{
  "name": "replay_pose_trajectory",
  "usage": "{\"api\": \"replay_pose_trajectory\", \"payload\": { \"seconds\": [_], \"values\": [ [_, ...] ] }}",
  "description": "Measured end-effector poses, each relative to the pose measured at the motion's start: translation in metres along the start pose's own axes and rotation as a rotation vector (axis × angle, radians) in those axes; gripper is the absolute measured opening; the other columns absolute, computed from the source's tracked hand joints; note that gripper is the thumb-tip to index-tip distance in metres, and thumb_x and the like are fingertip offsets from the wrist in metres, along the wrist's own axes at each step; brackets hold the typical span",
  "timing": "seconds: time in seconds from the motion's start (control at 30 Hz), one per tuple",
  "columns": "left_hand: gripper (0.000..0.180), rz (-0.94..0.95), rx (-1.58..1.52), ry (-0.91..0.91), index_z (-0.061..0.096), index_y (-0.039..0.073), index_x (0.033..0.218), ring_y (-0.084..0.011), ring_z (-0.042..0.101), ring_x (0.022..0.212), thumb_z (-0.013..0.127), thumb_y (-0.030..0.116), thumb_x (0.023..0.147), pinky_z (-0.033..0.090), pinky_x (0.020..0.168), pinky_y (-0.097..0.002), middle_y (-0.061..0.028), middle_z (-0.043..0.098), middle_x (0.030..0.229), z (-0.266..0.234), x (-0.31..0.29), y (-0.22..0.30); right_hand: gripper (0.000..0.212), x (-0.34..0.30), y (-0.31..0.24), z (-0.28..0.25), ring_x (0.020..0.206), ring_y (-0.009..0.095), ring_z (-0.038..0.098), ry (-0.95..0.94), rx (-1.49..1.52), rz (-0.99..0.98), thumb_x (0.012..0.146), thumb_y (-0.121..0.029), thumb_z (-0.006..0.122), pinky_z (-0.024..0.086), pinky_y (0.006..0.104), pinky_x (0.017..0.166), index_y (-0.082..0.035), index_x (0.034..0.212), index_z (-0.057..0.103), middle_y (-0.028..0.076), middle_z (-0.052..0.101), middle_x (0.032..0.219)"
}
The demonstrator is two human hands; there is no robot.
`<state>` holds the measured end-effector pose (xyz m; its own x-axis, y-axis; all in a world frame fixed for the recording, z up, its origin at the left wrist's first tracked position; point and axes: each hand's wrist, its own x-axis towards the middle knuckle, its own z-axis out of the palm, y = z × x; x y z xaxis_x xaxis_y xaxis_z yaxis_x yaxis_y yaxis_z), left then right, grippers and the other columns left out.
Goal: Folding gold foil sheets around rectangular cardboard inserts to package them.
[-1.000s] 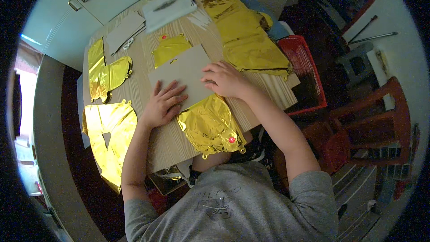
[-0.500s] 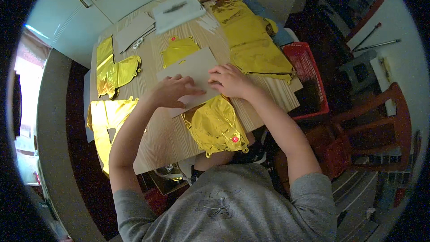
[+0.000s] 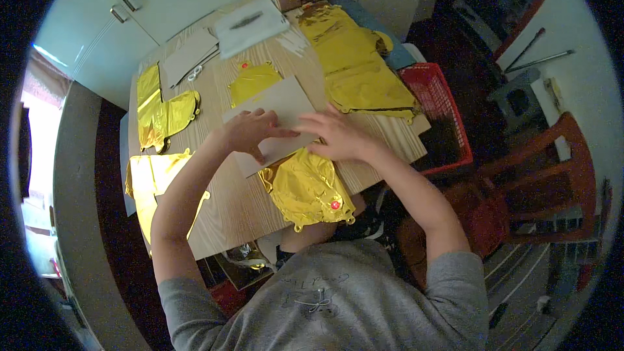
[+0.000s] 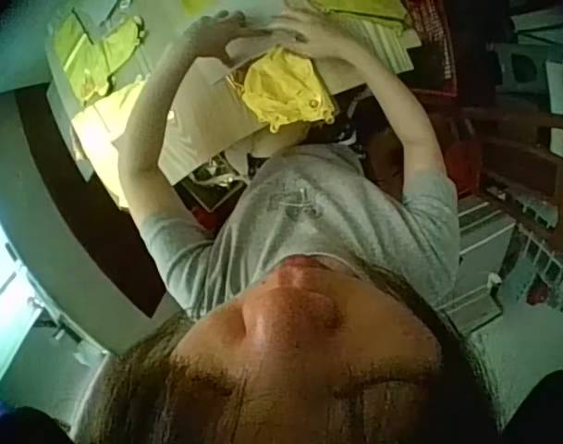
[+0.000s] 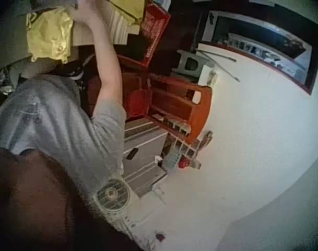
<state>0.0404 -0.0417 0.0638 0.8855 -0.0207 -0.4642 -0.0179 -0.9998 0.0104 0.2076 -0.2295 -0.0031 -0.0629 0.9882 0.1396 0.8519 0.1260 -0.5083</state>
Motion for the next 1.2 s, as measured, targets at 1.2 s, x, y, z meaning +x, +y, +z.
{"api": "replay_pose_trajectory", "payload": {
  "seconds": [1.2],
  "values": [
    [0.067,0.188,-0.428,0.331,0.050,0.011,0.133,-0.0297,0.056,0.112,0.078,0.029,0.075,0.045,0.097,-0.0394,-0.0122,0.058,0.123,0.091,0.055,-0.086,0.055,0.030,0.013,-0.018,0.098,0.025,0.061,0.109,0.600,0.168,0.085,-0.027,0.072,0.048,0.0345,0.087,-0.005,0.130,0.049,0.012,0.064,0.111]
  ]
}}
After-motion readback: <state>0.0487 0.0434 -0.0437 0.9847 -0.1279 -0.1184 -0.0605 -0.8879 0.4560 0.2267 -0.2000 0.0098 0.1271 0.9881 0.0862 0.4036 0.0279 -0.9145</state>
